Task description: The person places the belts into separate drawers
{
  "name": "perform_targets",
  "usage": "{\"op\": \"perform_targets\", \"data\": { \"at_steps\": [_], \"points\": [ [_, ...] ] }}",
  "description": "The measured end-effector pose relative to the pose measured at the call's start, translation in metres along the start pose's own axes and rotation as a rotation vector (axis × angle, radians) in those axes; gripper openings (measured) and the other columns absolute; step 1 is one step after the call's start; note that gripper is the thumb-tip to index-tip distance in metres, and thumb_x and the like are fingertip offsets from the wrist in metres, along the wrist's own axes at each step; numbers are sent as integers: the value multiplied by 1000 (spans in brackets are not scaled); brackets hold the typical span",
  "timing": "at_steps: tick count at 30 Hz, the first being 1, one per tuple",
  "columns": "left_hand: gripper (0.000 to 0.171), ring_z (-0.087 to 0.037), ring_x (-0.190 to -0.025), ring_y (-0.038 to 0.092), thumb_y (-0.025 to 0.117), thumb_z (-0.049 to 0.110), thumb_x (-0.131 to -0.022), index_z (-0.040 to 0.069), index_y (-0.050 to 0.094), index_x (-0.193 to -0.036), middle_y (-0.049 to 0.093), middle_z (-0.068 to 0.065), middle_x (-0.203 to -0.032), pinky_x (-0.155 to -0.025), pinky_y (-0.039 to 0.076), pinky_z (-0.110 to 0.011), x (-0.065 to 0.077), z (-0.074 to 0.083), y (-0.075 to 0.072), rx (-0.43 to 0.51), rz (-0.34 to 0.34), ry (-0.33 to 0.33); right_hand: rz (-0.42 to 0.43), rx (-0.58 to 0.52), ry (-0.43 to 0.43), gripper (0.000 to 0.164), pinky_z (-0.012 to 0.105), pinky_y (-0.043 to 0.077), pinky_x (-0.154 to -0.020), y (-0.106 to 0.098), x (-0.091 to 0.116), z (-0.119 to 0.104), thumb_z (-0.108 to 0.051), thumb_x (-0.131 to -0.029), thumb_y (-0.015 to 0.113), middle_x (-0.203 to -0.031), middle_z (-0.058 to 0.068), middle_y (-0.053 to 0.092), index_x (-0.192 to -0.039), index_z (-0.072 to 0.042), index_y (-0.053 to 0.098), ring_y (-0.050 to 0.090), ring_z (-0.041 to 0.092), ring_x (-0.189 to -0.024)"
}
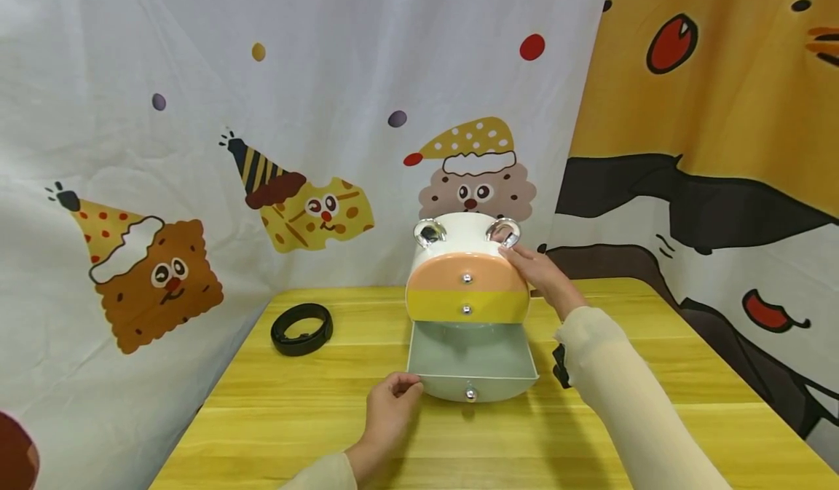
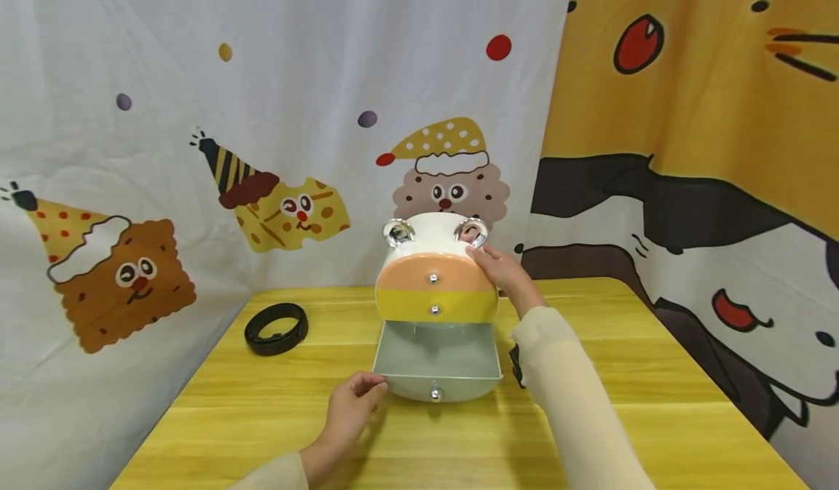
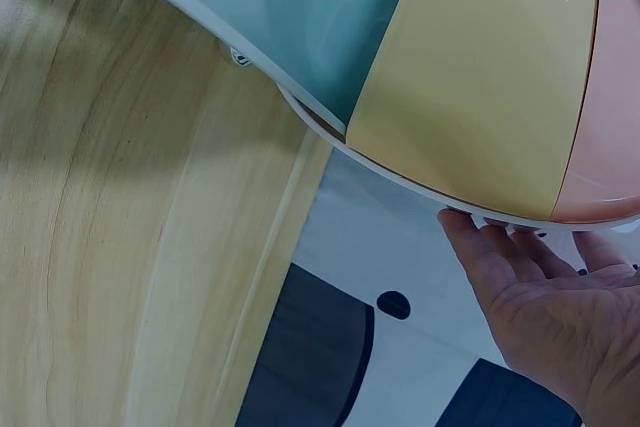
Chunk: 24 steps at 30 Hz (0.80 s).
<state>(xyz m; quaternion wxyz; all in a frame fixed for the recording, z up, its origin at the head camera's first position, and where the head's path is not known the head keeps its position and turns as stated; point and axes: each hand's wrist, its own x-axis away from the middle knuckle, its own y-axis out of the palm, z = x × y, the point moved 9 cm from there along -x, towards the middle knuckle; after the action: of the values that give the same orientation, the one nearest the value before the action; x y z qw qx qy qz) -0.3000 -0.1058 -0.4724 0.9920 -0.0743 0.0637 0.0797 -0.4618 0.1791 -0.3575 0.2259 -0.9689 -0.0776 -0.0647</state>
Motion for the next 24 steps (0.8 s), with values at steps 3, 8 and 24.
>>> {"op": "perform_targets", "data": {
  "at_steps": [3,8,24],
  "points": [
    [9,-14,-77,61,71,4,-88,-3,71,-93,69,-8,-86,-65,51,-23,-4,-2,-13,-30,27,-18,2,-5,4,78,62,34,-106,0,-1,1,-66,-97,42,-160,20,24,-160,-26,20,31,44,-139],
    [12,-17,-80,63,67,3,-92,-6,68,-100,69,-10,-88,-64,53,-24,-16,-9,-35,-27,67,-47,7,-3,6,80,62,35,-106,0,-2,2,-68,-95,43,-160,20,24,-160,-26,19,31,43,-139],
    [31,-26,-99,63,70,9,-93,-2,62,-120,65,-18,-115,-76,55,-30,-54,-20,-100,-196,108,-53,2,0,1,80,62,34,-106,-1,-4,2,-67,-96,43,-159,20,25,-160,-25,18,31,42,-140]
  ]
}}
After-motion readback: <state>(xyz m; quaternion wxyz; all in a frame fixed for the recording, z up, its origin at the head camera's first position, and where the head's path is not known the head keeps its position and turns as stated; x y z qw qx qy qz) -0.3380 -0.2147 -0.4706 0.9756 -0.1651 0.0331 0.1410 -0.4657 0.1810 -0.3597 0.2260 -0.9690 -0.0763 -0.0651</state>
